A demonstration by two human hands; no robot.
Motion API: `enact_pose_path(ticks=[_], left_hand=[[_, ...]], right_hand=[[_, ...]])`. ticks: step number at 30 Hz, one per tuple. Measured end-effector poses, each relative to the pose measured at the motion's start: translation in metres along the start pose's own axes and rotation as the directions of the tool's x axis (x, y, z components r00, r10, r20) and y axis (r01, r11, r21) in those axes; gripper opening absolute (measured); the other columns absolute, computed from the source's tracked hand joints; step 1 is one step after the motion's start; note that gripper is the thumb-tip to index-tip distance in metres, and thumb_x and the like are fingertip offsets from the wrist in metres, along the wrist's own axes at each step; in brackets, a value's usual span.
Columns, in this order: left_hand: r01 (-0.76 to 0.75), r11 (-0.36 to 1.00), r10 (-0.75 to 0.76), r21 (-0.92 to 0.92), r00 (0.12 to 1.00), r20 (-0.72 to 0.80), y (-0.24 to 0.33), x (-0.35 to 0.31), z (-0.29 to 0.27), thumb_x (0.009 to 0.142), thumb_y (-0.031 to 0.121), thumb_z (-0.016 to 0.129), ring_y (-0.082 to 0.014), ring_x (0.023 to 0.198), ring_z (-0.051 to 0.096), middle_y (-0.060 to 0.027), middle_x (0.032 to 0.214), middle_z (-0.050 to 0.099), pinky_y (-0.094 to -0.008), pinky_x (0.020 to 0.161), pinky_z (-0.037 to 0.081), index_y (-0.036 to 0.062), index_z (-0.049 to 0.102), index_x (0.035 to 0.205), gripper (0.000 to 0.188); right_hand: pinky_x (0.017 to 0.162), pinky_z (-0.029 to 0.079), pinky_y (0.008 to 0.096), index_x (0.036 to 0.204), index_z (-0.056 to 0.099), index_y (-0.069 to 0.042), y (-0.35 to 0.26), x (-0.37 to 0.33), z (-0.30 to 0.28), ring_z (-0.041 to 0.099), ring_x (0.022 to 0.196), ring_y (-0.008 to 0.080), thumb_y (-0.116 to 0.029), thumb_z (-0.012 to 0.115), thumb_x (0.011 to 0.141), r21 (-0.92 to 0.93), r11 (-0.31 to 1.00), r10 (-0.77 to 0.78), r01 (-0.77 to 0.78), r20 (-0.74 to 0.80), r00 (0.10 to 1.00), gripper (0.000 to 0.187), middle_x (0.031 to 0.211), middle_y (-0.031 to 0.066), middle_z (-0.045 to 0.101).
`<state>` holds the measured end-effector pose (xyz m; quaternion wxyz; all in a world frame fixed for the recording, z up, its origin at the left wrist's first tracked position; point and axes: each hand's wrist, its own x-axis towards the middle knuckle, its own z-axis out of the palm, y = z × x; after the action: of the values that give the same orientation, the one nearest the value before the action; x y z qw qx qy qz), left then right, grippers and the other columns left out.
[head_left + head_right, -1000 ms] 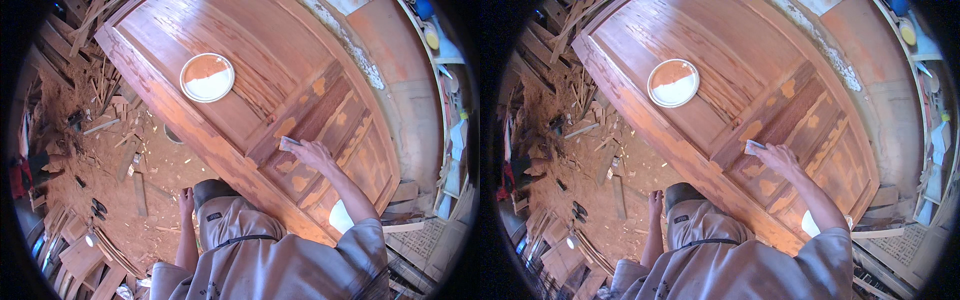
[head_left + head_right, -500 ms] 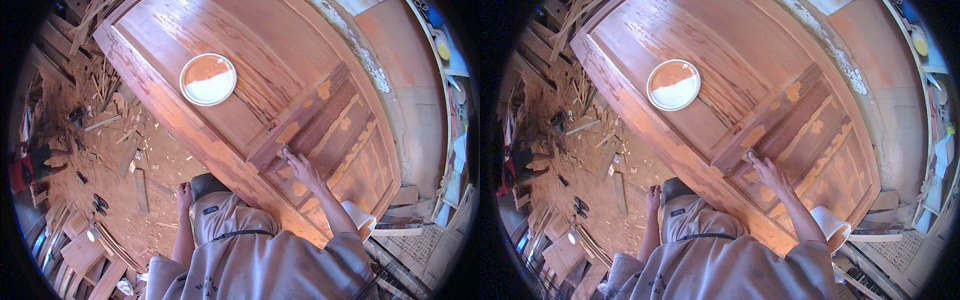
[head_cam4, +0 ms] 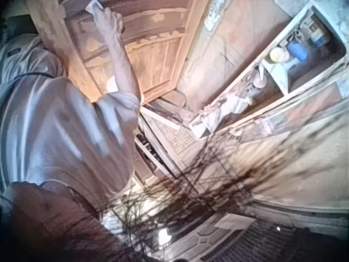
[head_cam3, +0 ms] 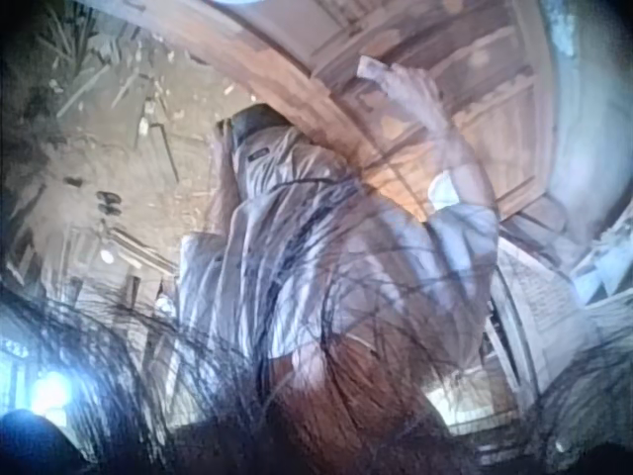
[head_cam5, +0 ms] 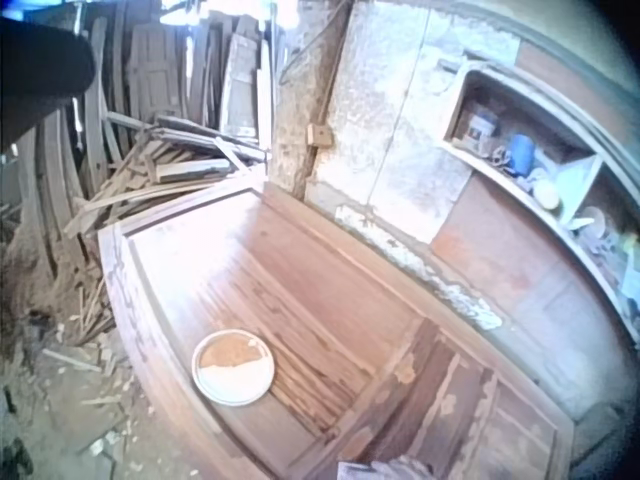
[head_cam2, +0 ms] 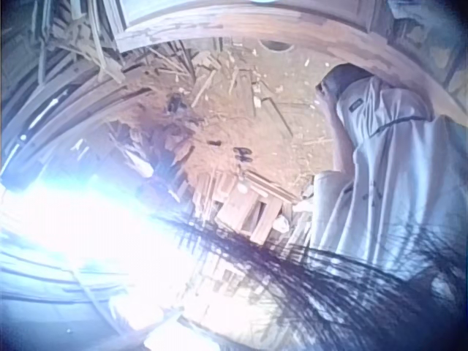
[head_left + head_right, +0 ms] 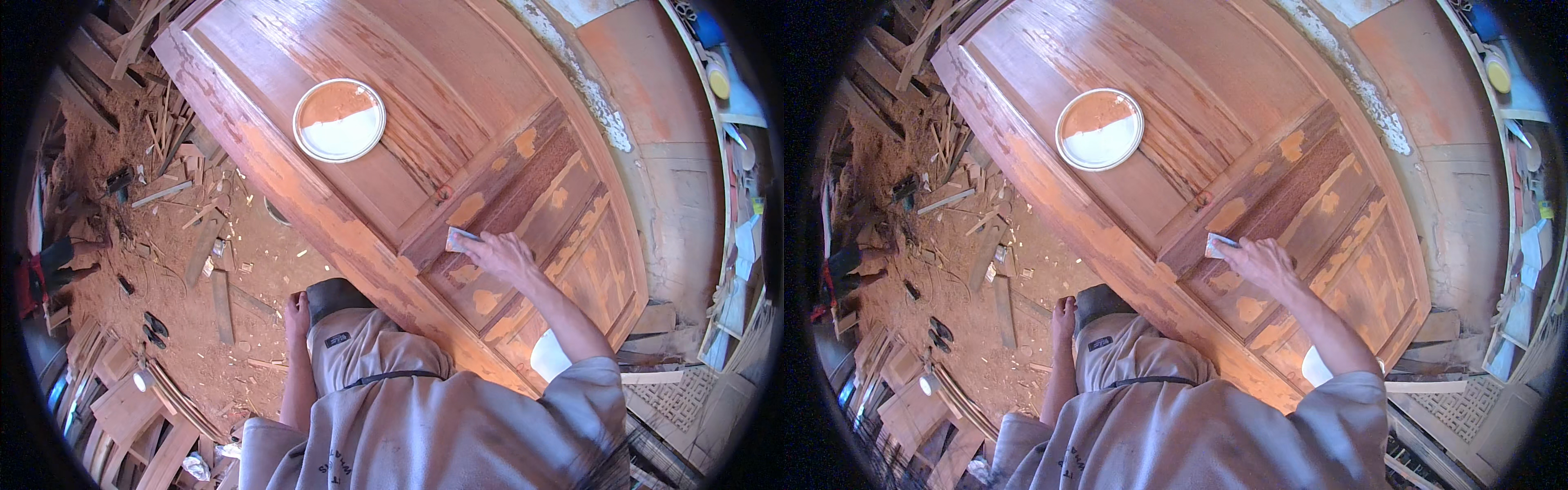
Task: The person applies wood filler to recessed panels and joints on a wooden door using a putty knife, taking material from a white bucket and smoothing it into the wood surface.
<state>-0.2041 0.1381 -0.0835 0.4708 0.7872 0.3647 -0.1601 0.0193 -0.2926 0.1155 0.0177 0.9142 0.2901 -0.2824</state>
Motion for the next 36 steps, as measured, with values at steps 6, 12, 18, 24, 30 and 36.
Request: enact_pose_path(ticks=[6, 12, 18, 24, 30, 36], left_hand=[[0.086, 0.994, -0.089, -0.067, 0.995, -0.038, -0.02, -0.01, -0.001, 0.099, 0.038, 0.052, -0.0298, 0.095, 0.067, -0.0201, 0.099, 0.069, -0.0406, 0.086, 0.051, -0.004, 0.063, 0.112, 0.045], [0.039, 0.999, -0.039, -0.004, 0.999, 0.01, -0.05, -0.011, -0.004, 0.098, 0.038, 0.054, -0.0296, 0.093, 0.068, -0.0187, 0.097, 0.07, -0.0408, 0.085, 0.051, -0.0022, 0.064, 0.111, 0.043], [-0.066, 0.995, 0.06, 0.074, 0.994, 0.089, -0.069, 0.008, -0.006, 0.098, 0.037, 0.053, -0.0306, 0.093, 0.069, -0.0194, 0.097, 0.071, -0.0412, 0.084, 0.052, -0.0025, 0.065, 0.11, 0.043], [-0.291, 0.918, 0.23, 0.269, 0.944, 0.235, -0.019, -0.006, -0.011, 0.098, 0.036, 0.055, -0.032, 0.092, 0.07, -0.0196, 0.098, 0.071, -0.0407, 0.082, 0.054, -0.0017, 0.065, 0.11, 0.041], [-0.455, 0.838, 0.291, 0.302, 0.84, 0.458, 0.021, -0.022, -0.006, 0.098, 0.035, 0.057, -0.0303, 0.094, 0.07, -0.0191, 0.1, 0.071, -0.04, 0.082, 0.053, -0.001, 0.065, 0.11, 0.039], [-0.575, 0.776, 0.342, 0.258, 0.729, 0.593, 0.028, -0.064, 0.01, 0.099, 0.034, 0.056, -0.0288, 0.095, 0.07, -0.0185, 0.101, 0.071, -0.0404, 0.083, 0.054, -0.0005, 0.064, 0.111, 0.038]], right_hand=[[0.071, 0.058, 0.0481, 0.138, 0.055, -0.026, 0.016, -0.012, -0.022, 0.071, 0.079, 0.0354, -0.024, 0.059, 0.094, -0.101, 0.96, 0.275, -0.26, 0.197, 0.941, 0.044, 0.094, 0.0185, 0.07], [0.082, 0.053, 0.0482, 0.137, 0.053, -0.011, -0.011, -0.097, 0.024, 0.068, 0.093, 0.0349, -0.027, 0.059, 0.097, 0.507, 0.83, 0.432, -0.233, -0.319, 0.844, 0.043, 0.097, 0.0187, 0.07], [0.051, 0.043, 0.0256, 0.102, 0.052, -0.007, -0.147, -0.175, 0.165, 0.051, 0.054, 0.0103, -0.025, 0.053, 0.104, 0.993, -0.115, 0.823, -0.041, 0.118, 0.555, 0.018, 0.067, 0.0003, 0.051], [0.043, 0.035, 0.0212, 0.101, 0.046, -0.011, -0.285, -0.209, 0.26, 0.044, 0.051, 0.0046, -0.027, 0.048, 0.106, 0.874, -0.357, 0.931, 0.329, 0.306, 0.197, 0.016, 0.066, -0.0045, 0.042], [0.045, 0.03, 0.0211, 0.098, 0.05, -0.011, -0.281, -0.168, 0.344, 0.035, 0.052, 0.0013, -0.034, 0.046, 0.106, 0.945, -0.11, 0.961, 0.309, 0.18, -0.208, 0.025, 0.067, -0.0079, 0.038], [0.047, 0.036, 0.0279, 0.096, 0.054, -0.004, -0.283, -0.142, 0.364, 0.043, 0.052, 0.0089, -0.037, 0.047, 0.105, 0.976, -0.106, 0.941, 0.189, 0.16, -0.297, 0.034, 0.062, -0.0017, 0.044]])
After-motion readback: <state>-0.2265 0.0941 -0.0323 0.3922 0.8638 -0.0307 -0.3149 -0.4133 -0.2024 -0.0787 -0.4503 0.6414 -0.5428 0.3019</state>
